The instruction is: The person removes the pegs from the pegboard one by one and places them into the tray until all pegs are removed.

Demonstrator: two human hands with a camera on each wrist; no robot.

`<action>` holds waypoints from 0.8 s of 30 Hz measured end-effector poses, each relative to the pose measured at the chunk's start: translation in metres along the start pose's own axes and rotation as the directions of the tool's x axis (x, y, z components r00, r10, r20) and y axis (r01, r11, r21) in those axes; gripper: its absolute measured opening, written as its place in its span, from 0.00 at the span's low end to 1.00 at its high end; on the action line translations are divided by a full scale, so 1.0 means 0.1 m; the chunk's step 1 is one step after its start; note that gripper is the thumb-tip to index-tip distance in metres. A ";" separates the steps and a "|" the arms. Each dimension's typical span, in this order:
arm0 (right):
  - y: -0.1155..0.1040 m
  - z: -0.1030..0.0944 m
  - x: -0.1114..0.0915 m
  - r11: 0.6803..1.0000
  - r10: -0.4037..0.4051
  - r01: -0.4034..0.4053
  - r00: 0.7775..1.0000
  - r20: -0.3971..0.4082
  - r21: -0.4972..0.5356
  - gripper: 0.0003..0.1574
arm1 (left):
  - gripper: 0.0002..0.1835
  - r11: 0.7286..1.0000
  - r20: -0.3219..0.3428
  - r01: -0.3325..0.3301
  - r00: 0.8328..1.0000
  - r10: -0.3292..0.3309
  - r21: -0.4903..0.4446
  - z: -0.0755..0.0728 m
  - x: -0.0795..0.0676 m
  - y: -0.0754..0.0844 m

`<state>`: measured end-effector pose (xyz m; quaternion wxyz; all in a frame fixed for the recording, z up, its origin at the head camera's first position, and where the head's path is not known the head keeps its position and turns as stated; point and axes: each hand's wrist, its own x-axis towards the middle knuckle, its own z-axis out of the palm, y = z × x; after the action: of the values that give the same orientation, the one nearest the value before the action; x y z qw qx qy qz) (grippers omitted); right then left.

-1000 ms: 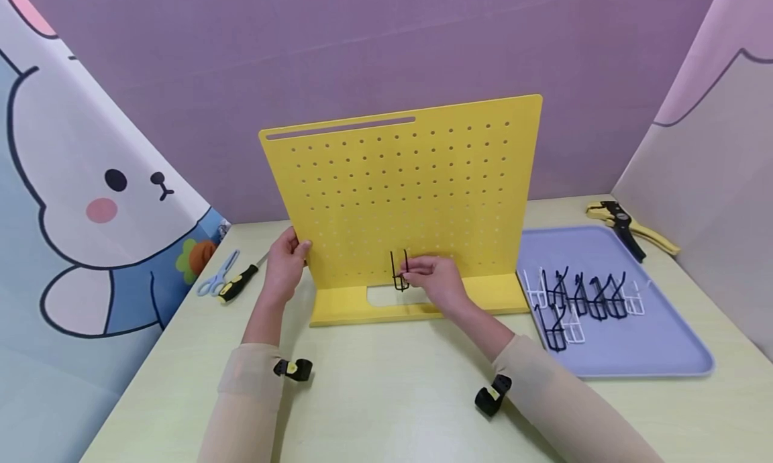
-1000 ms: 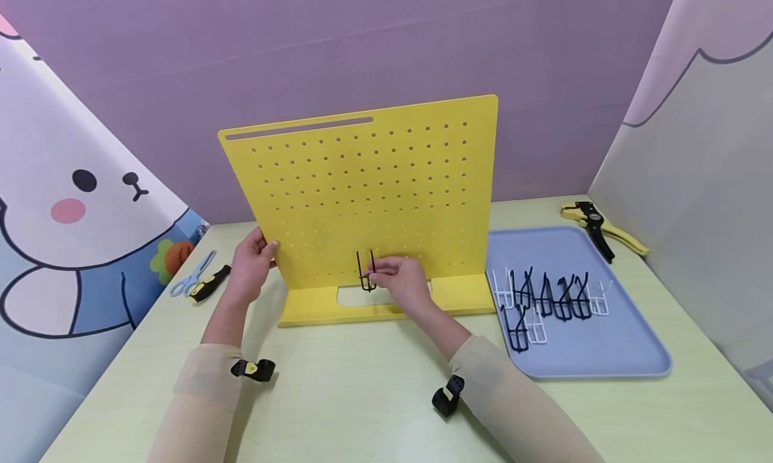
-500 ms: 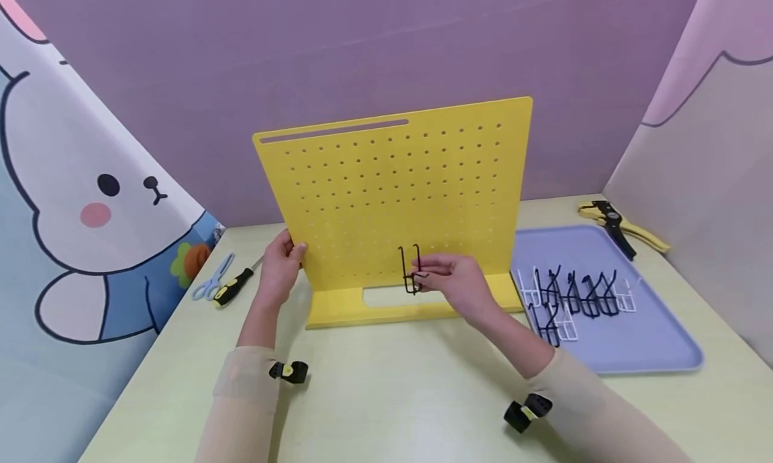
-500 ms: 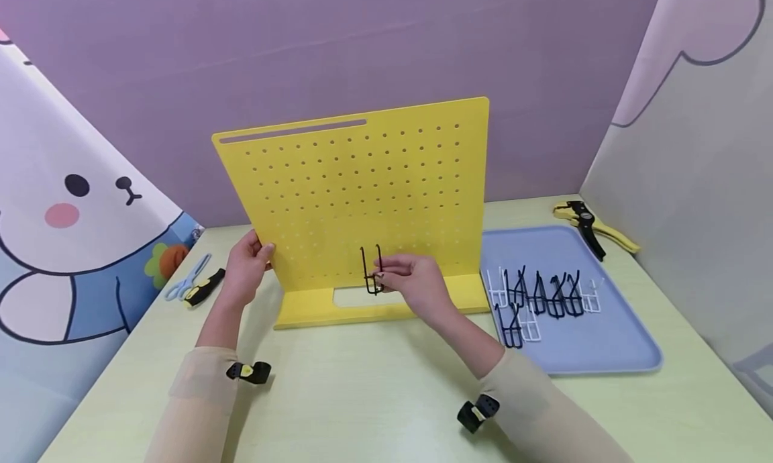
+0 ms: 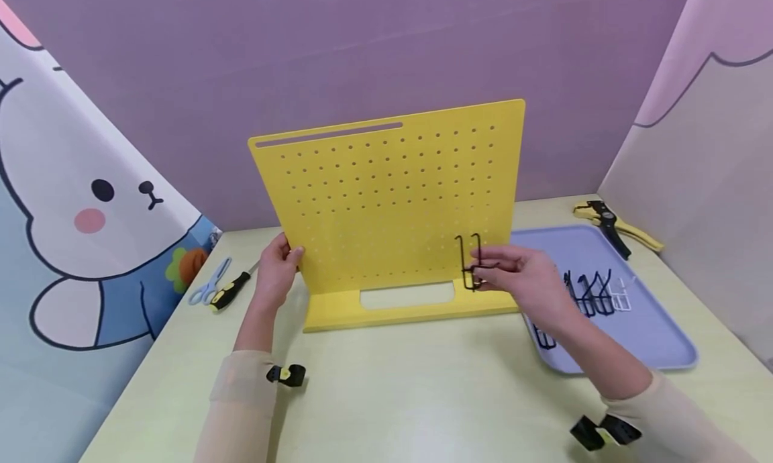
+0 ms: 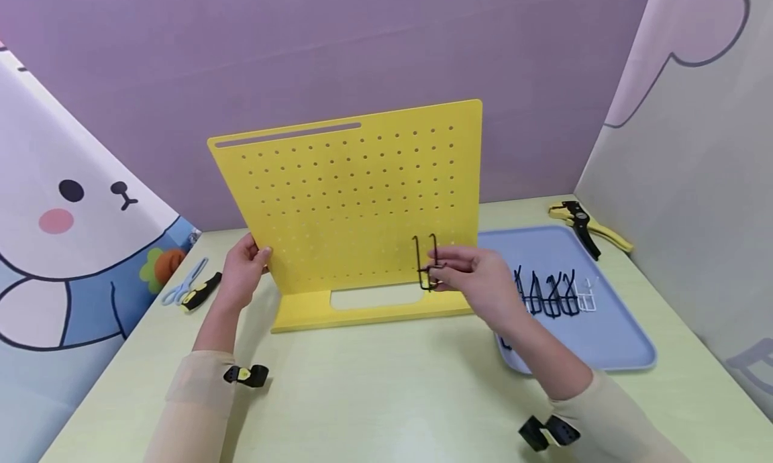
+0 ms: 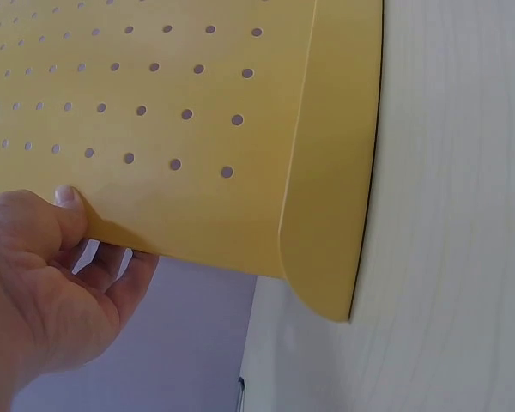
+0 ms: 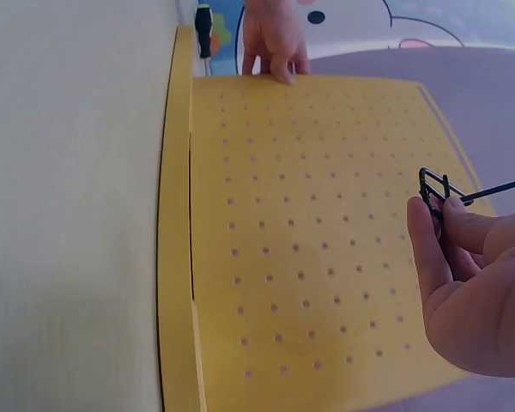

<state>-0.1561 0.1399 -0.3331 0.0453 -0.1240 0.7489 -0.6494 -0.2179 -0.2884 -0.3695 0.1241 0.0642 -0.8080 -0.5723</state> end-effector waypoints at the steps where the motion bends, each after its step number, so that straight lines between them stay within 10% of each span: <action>1: 0.00 -0.06 -0.03 1.000 0.001 -0.001 1.000 -0.006 -0.014 0.24 | 0.20 1.000 0.000 -0.001 1.000 0.001 0.001 0.00 0.00 -0.01; 24: 0.50 -1.06 -0.54 0.980 0.017 -0.037 0.995 -0.102 -0.195 0.24 | 0.20 1.000 -0.002 -0.006 1.000 0.006 0.008 0.01 0.02 -0.04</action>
<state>-0.1348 0.2613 -0.3706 0.0043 -0.0852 0.8124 -0.5769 -0.2200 -0.2892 -0.3729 0.1261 0.0630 -0.8105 -0.5685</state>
